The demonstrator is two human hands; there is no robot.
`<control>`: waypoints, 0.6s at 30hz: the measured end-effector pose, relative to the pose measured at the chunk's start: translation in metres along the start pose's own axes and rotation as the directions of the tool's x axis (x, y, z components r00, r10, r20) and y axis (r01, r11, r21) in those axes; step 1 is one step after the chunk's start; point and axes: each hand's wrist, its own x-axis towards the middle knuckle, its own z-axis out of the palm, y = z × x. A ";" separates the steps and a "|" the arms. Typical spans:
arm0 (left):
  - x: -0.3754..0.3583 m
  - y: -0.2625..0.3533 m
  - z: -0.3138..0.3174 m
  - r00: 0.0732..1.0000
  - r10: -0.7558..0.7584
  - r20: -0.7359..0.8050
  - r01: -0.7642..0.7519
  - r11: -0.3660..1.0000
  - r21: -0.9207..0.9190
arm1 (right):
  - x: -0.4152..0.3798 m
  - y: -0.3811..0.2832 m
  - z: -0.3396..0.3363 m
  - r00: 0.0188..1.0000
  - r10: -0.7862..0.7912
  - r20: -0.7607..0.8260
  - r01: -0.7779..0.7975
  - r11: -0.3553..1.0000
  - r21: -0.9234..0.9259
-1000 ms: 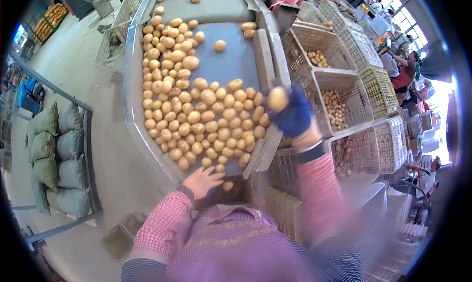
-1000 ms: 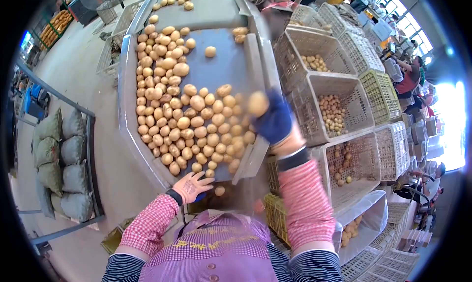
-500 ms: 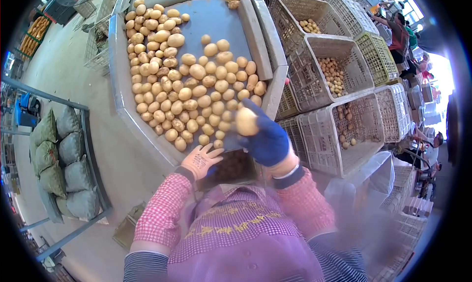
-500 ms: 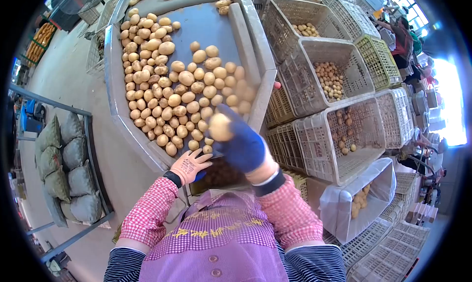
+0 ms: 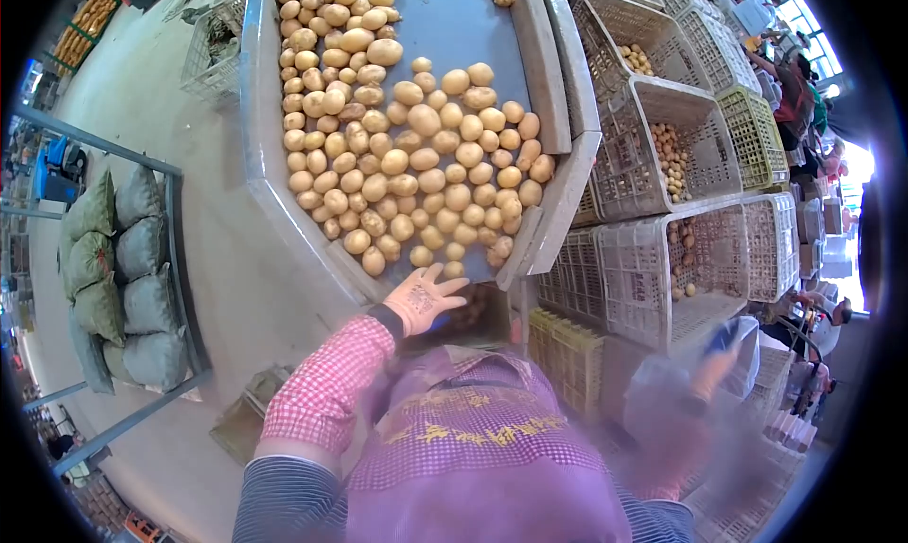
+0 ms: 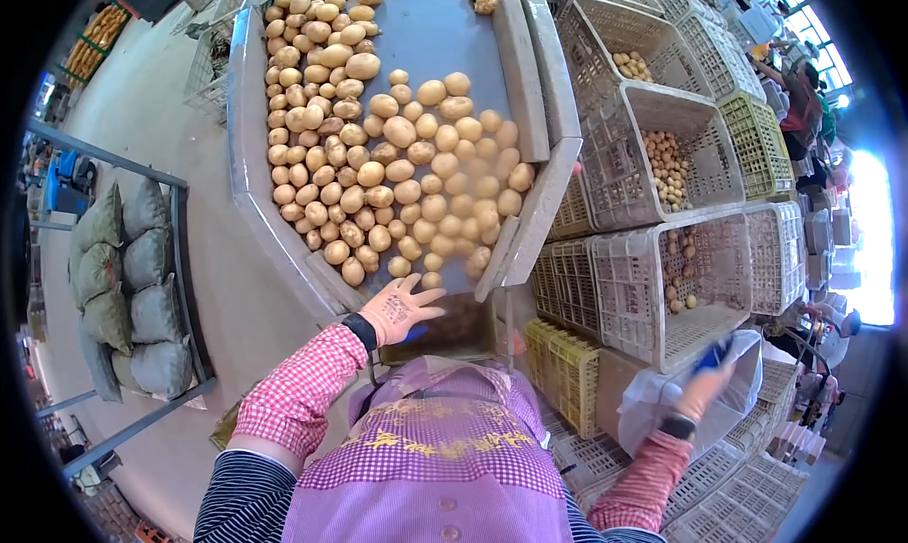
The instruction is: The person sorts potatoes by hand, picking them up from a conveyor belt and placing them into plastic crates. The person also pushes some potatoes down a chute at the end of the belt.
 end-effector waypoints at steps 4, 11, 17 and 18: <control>0.007 -0.004 -0.017 0.993 0.027 -0.114 -0.042 0.991 -0.129 | -0.127 -0.173 0.232 0.544 -0.580 0.606 0.692 0.719 0.067; -0.017 -0.079 -0.070 0.512 -0.826 -0.236 0.841 0.538 -0.055 | -0.220 -0.165 0.406 0.419 -0.242 0.875 0.851 0.440 -0.286; -0.016 -0.058 -0.086 0.558 -0.829 0.025 0.830 0.558 -0.019 | -0.257 -0.126 0.372 0.114 -0.152 0.982 0.939 0.339 -0.057; -0.014 -0.057 -0.085 0.562 -0.826 0.033 0.827 0.563 0.003 | -0.259 -0.127 0.367 0.111 -0.149 0.983 0.940 0.337 -0.055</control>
